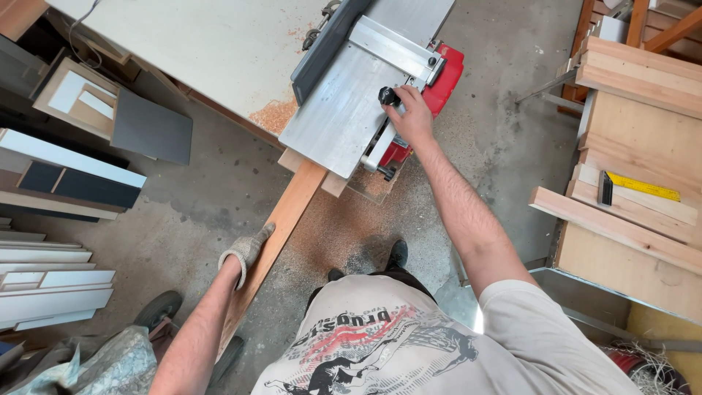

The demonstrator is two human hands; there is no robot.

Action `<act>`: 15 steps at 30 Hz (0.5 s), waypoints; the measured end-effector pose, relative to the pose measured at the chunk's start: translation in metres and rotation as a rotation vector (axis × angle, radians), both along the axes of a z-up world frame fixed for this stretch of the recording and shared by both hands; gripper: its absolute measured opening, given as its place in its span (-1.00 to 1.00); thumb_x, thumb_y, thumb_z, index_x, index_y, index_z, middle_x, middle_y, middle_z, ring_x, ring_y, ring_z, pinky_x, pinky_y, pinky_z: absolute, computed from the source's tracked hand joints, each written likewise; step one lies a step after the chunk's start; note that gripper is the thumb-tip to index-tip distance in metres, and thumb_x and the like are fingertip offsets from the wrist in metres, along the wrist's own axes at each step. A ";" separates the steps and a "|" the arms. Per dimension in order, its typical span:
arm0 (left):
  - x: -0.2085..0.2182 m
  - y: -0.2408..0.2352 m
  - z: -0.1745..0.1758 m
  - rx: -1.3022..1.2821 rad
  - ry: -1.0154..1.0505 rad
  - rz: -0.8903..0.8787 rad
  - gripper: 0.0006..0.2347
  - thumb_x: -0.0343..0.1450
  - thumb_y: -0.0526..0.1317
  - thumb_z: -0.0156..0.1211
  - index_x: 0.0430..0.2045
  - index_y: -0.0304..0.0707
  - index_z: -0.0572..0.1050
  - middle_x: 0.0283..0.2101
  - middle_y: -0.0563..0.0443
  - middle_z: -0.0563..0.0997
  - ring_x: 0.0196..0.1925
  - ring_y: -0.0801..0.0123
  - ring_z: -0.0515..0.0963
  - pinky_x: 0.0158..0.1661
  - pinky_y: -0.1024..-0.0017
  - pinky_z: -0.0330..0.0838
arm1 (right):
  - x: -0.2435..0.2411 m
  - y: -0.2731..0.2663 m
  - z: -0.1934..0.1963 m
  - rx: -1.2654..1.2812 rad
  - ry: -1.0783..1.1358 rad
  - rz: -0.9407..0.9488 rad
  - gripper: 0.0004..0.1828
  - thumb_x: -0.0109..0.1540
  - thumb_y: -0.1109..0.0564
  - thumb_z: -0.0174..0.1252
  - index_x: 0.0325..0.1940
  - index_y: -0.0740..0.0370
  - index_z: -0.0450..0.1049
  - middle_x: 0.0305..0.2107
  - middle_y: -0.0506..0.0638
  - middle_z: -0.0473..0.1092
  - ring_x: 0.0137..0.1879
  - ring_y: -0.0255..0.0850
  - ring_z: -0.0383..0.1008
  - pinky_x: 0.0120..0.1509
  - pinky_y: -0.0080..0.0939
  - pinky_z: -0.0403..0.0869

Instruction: Feeding wooden boards through a jointer machine to smooth and flatten them, then stacking the finished boards.

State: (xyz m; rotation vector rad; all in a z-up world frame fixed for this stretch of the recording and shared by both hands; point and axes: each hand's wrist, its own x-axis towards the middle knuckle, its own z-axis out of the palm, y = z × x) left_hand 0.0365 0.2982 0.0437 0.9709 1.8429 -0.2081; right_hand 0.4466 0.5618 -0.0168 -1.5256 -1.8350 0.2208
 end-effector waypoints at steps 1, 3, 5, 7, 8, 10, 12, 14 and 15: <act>0.005 0.004 0.007 -0.003 0.005 -0.005 -0.12 0.37 0.48 -0.16 0.29 -0.42 0.39 0.37 -0.30 0.39 0.47 -0.02 0.26 0.44 0.14 0.10 | 0.000 0.001 -0.005 0.011 -0.011 -0.010 -0.51 0.23 -0.17 0.38 0.20 -0.05 0.51 0.14 -0.10 0.37 0.23 -0.04 0.49 0.27 -0.02 0.52; 0.010 0.014 0.005 -0.001 0.012 -0.018 -0.12 0.38 0.48 -0.19 0.28 -0.42 0.39 0.37 -0.31 0.39 0.47 -0.03 0.27 0.44 0.13 0.12 | -0.001 0.000 -0.005 0.014 -0.004 -0.020 -0.52 0.23 -0.17 0.38 0.19 -0.06 0.51 0.13 -0.11 0.38 0.22 -0.05 0.50 0.26 -0.03 0.53; 0.013 0.022 -0.001 0.001 0.018 -0.029 -0.12 0.39 0.48 -0.21 0.27 -0.43 0.38 0.37 -0.32 0.39 0.46 -0.04 0.27 0.43 0.13 0.13 | -0.003 0.000 -0.005 0.017 0.003 -0.029 -0.53 0.23 -0.17 0.38 0.18 -0.06 0.52 0.12 -0.12 0.39 0.21 -0.05 0.51 0.25 -0.03 0.53; 0.013 0.029 -0.011 0.036 -0.002 0.002 -0.13 0.36 0.48 -0.10 0.26 -0.41 0.41 0.35 -0.33 0.41 0.45 -0.01 0.29 0.41 0.14 0.15 | -0.003 0.001 -0.005 0.032 -0.028 -0.054 -0.54 0.23 -0.19 0.37 0.17 -0.10 0.51 0.11 -0.17 0.39 0.19 -0.10 0.52 0.23 -0.07 0.54; 0.018 0.032 -0.003 0.038 -0.002 -0.001 -0.13 0.36 0.48 -0.10 0.26 -0.41 0.41 0.35 -0.33 0.41 0.45 -0.01 0.29 0.41 0.14 0.15 | -0.003 0.004 -0.005 0.034 -0.027 -0.058 -0.54 0.23 -0.19 0.37 0.17 -0.10 0.51 0.11 -0.17 0.39 0.19 -0.10 0.52 0.23 -0.07 0.54; 0.026 0.034 0.012 0.039 -0.024 0.039 -0.11 0.33 0.48 -0.05 0.29 -0.39 0.40 0.35 -0.34 0.40 0.45 -0.04 0.29 0.40 0.15 0.18 | -0.006 0.006 -0.009 0.052 -0.011 -0.065 -0.56 0.23 -0.16 0.38 0.14 -0.05 0.53 0.08 -0.12 0.41 0.16 -0.06 0.54 0.19 -0.05 0.57; 0.023 0.044 -0.010 0.051 -0.021 0.039 -0.12 0.34 0.47 -0.03 0.30 -0.40 0.39 0.35 -0.34 0.40 0.45 -0.03 0.29 0.40 0.14 0.17 | -0.006 0.007 -0.012 0.065 -0.006 -0.078 -0.56 0.22 -0.16 0.38 0.14 -0.06 0.53 0.08 -0.13 0.41 0.16 -0.07 0.54 0.19 -0.05 0.57; 0.021 0.053 -0.024 0.060 -0.019 0.041 -0.12 0.34 0.47 -0.01 0.31 -0.40 0.38 0.36 -0.35 0.39 0.45 -0.03 0.29 0.40 0.13 0.16 | -0.007 0.007 -0.016 0.075 -0.001 -0.088 -0.55 0.22 -0.16 0.39 0.14 -0.07 0.53 0.07 -0.14 0.41 0.16 -0.08 0.53 0.19 -0.06 0.57; 0.023 0.058 -0.026 0.072 -0.035 0.046 -0.14 0.37 0.45 -0.03 0.30 -0.41 0.37 0.36 -0.36 0.38 0.45 -0.04 0.28 0.40 0.12 0.16 | -0.006 0.008 -0.018 0.073 0.000 -0.088 -0.55 0.22 -0.17 0.39 0.14 -0.08 0.53 0.07 -0.15 0.41 0.16 -0.09 0.53 0.19 -0.07 0.57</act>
